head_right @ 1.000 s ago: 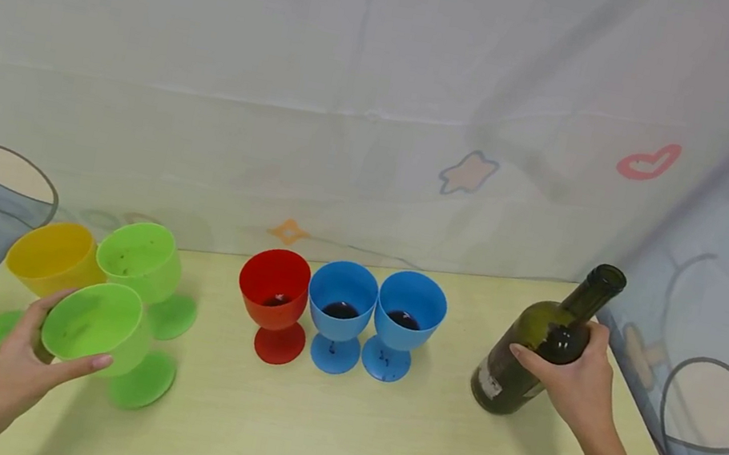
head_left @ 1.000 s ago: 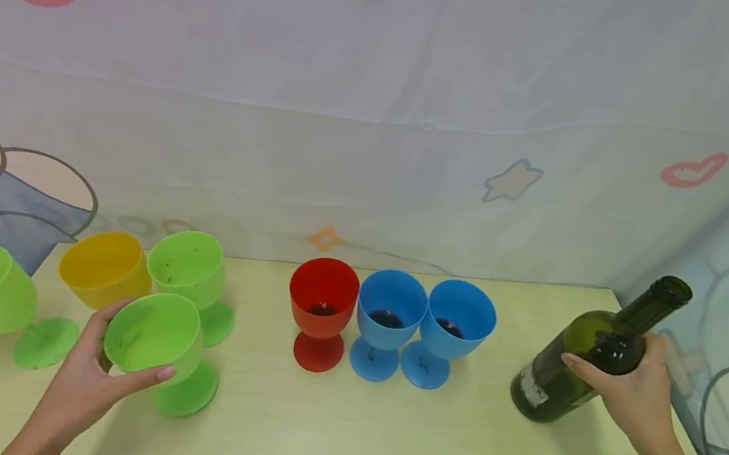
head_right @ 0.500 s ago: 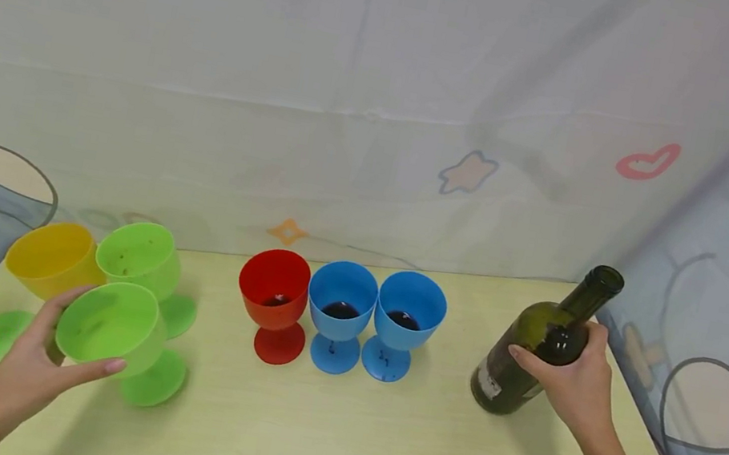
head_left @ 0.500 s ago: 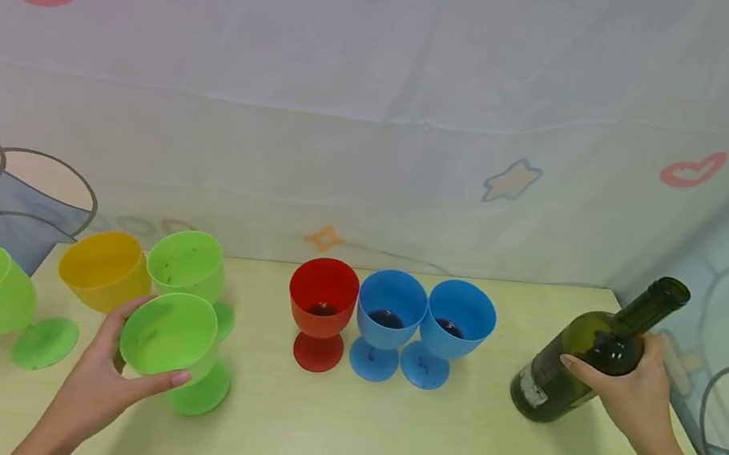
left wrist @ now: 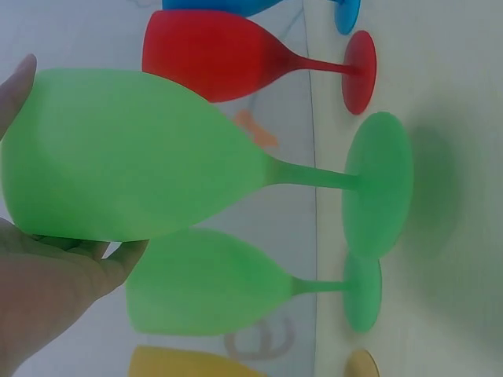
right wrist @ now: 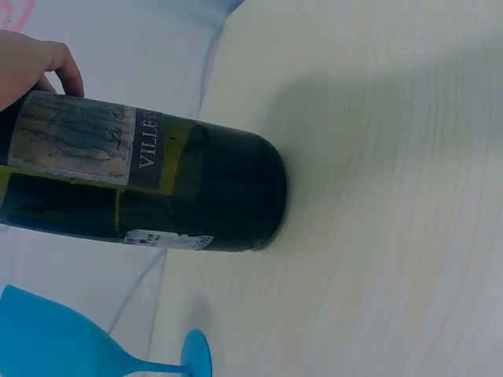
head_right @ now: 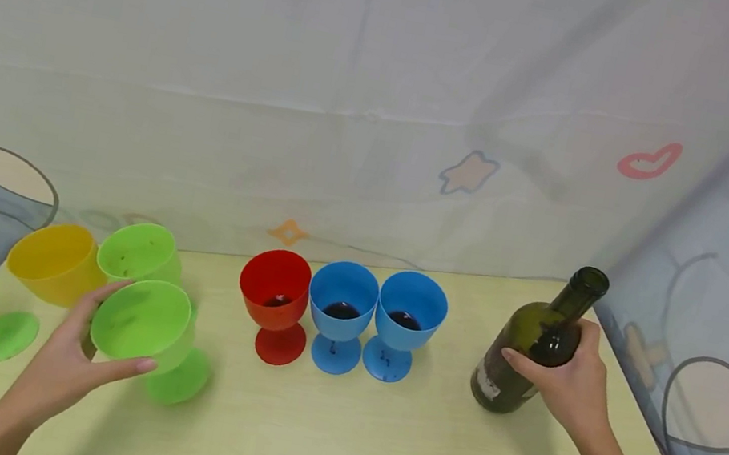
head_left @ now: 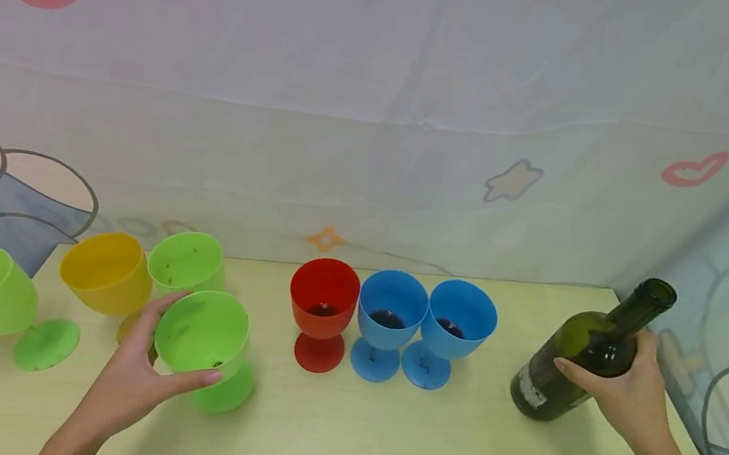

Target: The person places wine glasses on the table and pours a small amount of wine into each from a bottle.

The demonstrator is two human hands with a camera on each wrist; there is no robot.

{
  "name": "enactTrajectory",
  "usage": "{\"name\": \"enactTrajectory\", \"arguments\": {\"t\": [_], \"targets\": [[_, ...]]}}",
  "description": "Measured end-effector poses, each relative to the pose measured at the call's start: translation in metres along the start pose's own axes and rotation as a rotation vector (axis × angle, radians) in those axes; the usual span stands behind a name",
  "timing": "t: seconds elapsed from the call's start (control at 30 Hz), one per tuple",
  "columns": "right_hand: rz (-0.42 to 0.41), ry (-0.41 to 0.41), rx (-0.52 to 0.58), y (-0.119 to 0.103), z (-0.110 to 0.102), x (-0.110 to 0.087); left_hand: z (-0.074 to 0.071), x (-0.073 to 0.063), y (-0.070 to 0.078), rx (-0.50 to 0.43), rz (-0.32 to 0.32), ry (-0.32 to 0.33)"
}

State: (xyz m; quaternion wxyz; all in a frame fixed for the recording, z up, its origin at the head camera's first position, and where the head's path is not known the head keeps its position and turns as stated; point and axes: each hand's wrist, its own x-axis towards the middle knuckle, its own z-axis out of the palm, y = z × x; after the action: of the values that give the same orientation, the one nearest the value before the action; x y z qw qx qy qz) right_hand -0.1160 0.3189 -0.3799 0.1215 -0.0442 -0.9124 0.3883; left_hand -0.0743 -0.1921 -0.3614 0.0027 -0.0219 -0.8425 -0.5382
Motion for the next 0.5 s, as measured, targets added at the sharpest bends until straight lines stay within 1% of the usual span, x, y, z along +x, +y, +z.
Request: {"name": "enactTrajectory", "arguments": {"t": [0.3,0.5], "targets": [[-0.005,-0.012,-0.002,-0.004,0.000,-0.001,0.019,0.007,0.010,-0.006,0.014,-0.058],[-0.021,-0.016,-0.001,-0.004,0.002,-0.001,0.032,0.010,0.014,-0.011,-0.004,-0.074]]}}
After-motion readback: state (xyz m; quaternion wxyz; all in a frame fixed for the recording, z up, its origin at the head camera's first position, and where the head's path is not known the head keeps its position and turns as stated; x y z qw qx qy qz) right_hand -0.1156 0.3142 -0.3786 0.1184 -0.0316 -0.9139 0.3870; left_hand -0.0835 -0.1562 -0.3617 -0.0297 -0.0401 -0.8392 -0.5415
